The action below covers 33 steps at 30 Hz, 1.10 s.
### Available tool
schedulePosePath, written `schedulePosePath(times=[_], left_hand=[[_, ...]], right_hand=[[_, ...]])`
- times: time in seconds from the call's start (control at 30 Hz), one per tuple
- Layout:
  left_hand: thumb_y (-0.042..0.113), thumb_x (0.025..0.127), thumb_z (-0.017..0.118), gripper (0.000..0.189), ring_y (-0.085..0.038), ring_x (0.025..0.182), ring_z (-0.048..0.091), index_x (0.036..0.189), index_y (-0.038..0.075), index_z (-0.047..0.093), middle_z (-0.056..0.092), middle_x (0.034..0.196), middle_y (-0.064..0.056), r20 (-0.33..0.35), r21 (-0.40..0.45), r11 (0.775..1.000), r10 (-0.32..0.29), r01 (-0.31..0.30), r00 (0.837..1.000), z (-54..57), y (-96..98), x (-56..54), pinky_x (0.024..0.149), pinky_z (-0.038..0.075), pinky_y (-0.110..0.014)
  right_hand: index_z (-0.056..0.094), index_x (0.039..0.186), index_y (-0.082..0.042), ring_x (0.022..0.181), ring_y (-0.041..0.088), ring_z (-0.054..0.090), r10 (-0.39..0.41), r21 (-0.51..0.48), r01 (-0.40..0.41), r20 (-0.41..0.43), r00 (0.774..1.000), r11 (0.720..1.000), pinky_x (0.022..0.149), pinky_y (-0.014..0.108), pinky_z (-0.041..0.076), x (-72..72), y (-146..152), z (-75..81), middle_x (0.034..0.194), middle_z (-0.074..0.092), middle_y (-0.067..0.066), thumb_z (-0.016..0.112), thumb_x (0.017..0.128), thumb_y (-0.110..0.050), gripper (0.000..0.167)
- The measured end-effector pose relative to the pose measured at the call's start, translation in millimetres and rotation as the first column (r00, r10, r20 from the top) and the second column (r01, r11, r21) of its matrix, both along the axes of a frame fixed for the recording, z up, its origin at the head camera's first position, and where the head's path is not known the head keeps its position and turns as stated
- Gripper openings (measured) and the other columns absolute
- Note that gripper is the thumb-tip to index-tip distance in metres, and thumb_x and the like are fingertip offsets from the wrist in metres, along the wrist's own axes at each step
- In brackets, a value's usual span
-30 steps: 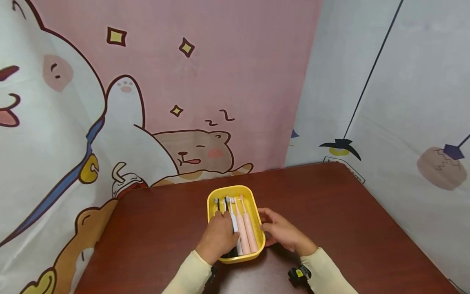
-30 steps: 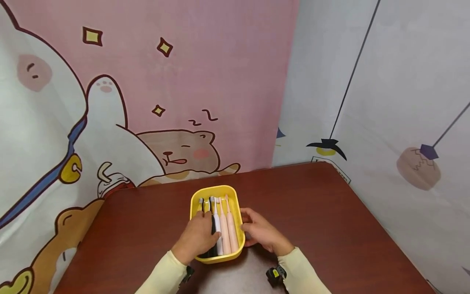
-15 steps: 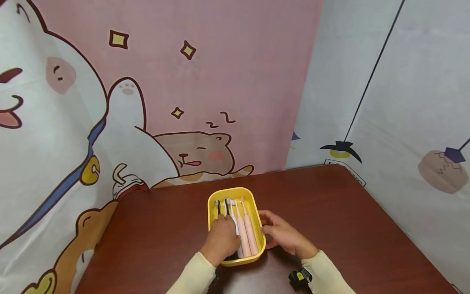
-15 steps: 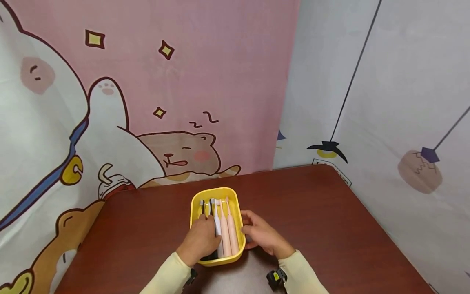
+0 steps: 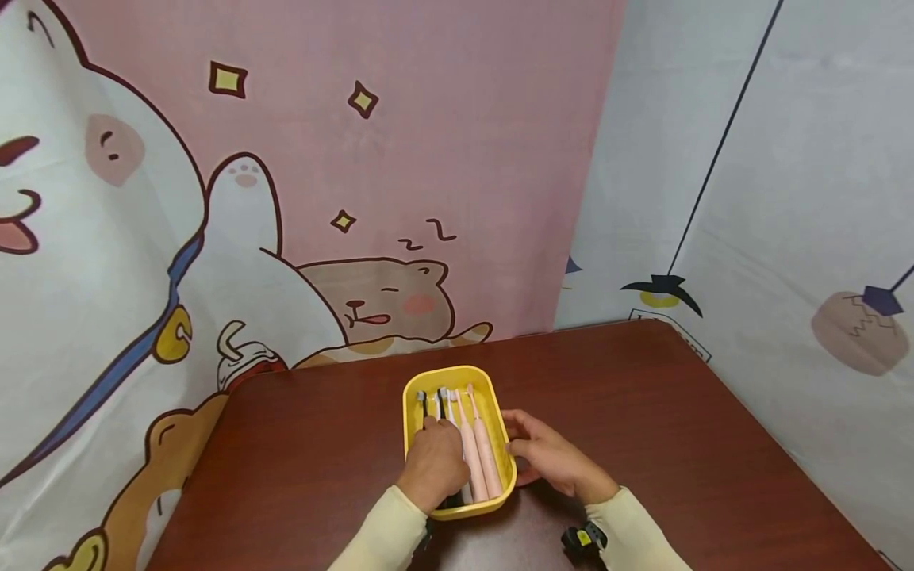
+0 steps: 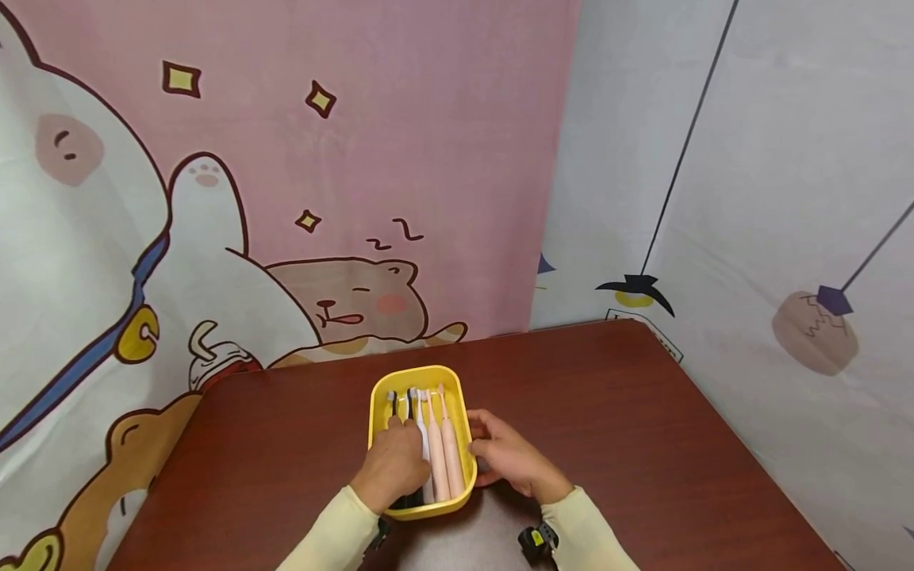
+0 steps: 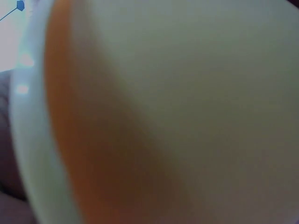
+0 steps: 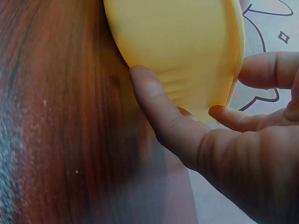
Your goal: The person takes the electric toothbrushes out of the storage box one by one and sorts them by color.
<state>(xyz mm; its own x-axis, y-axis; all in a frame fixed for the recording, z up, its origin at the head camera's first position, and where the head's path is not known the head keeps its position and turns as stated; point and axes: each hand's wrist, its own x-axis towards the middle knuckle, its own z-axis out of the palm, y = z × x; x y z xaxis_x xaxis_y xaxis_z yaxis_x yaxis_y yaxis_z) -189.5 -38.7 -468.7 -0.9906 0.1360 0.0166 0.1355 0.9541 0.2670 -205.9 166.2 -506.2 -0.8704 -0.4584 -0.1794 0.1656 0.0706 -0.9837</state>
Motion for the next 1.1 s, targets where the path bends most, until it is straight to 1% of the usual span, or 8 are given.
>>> schedulePosePath(times=[0.17,0.3,0.43,0.53,0.63,0.8,0.97,1.1], left_hand=[[0.015,0.071,0.084,0.045,-0.032,0.069,0.060,0.103,-0.011,0.065,0.054,0.087,-0.018,0.006,0.002,1.000,0.016,-0.016,1.000,0.0,0.4,-0.8,0.063,0.057,-0.042],[0.014,0.072,0.083,0.046,-0.035,0.073,0.062,0.107,-0.011,0.066,0.057,0.092,-0.019,0.023,0.043,0.999,0.024,-0.025,0.999,0.0,-2.0,-2.0,0.065,0.058,-0.046],[0.013,0.075,0.080,0.044,-0.037,0.074,0.063,0.110,-0.010,0.066,0.059,0.097,-0.020,0.037,0.082,0.997,0.008,-0.011,0.999,0.7,-4.6,-1.5,0.064,0.057,-0.047],[0.013,0.076,0.080,0.044,-0.035,0.073,0.063,0.112,-0.010,0.066,0.060,0.099,-0.020,0.026,0.092,0.996,-0.017,0.014,1.000,1.6,-6.2,-0.7,0.063,0.056,-0.047],[0.014,0.077,0.080,0.046,-0.035,0.074,0.063,0.115,-0.009,0.066,0.061,0.101,-0.020,0.018,0.096,0.995,-0.027,0.025,0.999,3.2,-7.4,-0.7,0.063,0.055,-0.048],[0.015,0.082,0.079,0.054,-0.037,0.082,0.065,0.129,-0.007,0.062,0.062,0.112,-0.020,0.036,0.125,0.992,-0.024,0.019,0.999,6.4,-8.4,-2.4,0.068,0.057,-0.050],[0.010,0.084,0.076,0.060,-0.037,0.091,0.067,0.140,-0.003,0.059,0.064,0.124,-0.020,-0.005,0.179,0.982,-0.063,0.063,0.998,10.0,-11.3,-2.3,0.076,0.057,-0.050],[0.008,0.085,0.075,0.061,-0.028,0.093,0.065,0.144,0.002,0.059,0.066,0.123,-0.015,-0.047,0.224,0.968,-0.103,0.111,0.994,12.8,-15.3,-0.7,0.076,0.056,-0.045]], right_hand=[[0.034,0.159,-0.001,0.112,0.033,0.067,-0.002,0.003,0.002,0.000,1.000,1.000,0.071,0.048,0.063,-0.1,-0.2,0.0,0.145,0.051,0.031,0.049,0.103,-0.005,0.058],[0.034,0.159,-0.001,0.111,0.033,0.067,0.001,-0.001,-0.001,0.000,1.000,1.000,0.071,0.048,0.063,0.0,-0.2,0.2,0.145,0.050,0.031,0.049,0.103,-0.004,0.058],[0.032,0.159,0.000,0.110,0.032,0.067,0.004,-0.002,-0.004,0.002,1.000,1.000,0.071,0.048,0.063,0.4,0.1,0.2,0.145,0.050,0.032,0.049,0.103,-0.005,0.059],[0.032,0.160,0.000,0.111,0.032,0.067,0.003,0.000,-0.003,0.005,1.000,1.000,0.072,0.048,0.063,0.7,0.1,0.2,0.147,0.049,0.031,0.049,0.103,-0.006,0.059],[0.032,0.160,0.000,0.111,0.032,0.067,0.002,-0.003,-0.002,0.007,1.000,1.000,0.071,0.048,0.063,0.9,0.1,0.1,0.148,0.048,0.031,0.049,0.104,-0.006,0.059],[0.032,0.159,0.000,0.109,0.031,0.067,0.003,-0.002,-0.002,0.008,1.000,1.000,0.070,0.047,0.062,0.5,0.2,-0.5,0.146,0.049,0.032,0.050,0.103,-0.005,0.059],[0.033,0.159,-0.001,0.107,0.031,0.067,0.003,-0.001,-0.003,0.010,1.000,1.000,0.070,0.047,0.062,-0.1,0.1,0.0,0.144,0.050,0.031,0.049,0.103,-0.005,0.058],[0.034,0.159,-0.001,0.107,0.031,0.068,0.002,0.000,-0.002,0.013,1.000,1.000,0.070,0.047,0.062,0.2,0.3,0.2,0.145,0.051,0.031,0.049,0.103,-0.005,0.058]])
